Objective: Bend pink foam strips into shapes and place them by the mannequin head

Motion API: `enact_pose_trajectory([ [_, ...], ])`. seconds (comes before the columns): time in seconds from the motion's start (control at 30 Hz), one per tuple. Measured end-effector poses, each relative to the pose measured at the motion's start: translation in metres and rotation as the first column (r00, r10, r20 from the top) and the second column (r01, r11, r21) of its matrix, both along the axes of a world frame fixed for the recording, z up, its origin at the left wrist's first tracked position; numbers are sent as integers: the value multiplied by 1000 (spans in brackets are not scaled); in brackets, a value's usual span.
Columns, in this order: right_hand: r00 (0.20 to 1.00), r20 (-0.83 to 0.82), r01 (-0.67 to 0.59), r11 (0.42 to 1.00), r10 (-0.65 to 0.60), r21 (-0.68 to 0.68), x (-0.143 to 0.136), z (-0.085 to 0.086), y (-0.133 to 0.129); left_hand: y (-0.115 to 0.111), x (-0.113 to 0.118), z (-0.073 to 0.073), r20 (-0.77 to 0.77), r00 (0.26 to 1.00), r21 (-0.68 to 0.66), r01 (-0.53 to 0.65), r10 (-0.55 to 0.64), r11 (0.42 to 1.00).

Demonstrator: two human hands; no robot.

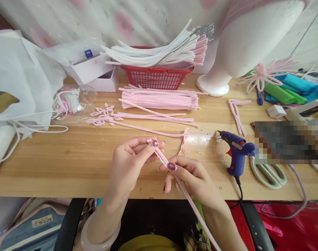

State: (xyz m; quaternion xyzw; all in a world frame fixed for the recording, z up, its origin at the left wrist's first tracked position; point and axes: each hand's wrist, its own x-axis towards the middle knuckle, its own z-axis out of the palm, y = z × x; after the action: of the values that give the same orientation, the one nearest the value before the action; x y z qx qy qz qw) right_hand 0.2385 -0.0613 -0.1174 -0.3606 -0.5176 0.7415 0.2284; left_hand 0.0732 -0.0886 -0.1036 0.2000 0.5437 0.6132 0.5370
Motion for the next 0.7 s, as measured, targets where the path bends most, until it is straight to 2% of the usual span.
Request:
enact_pose_trajectory([
  [0.1, 998, -55, 25, 998, -29, -60, -1, 1, 0, -1, 0, 0, 4, 1000, 6, 4, -4, 1000],
  [0.27, 987, -158, -44, 990, 23, -135, 0, -1, 3, 0, -2, 0, 7, 1000, 15, -10, 10, 1000],
  [0.37, 984, -168, -72, 994, 57, -87, 4, -4, 4, -1, -4, 1, -3, 1000, 13, 7, -7, 1000],
  [0.53, 992, -99, -73, 992, 83, 98, 3, -5, 2, 1, -6, 5, -70, 998, 32, 9, -6, 999],
  [0.7, 983, -183, 13, 992, 10, 125, -15, 1, -2, 9, -13, 27, -190, 981, 106, -26, 46, 994],
])
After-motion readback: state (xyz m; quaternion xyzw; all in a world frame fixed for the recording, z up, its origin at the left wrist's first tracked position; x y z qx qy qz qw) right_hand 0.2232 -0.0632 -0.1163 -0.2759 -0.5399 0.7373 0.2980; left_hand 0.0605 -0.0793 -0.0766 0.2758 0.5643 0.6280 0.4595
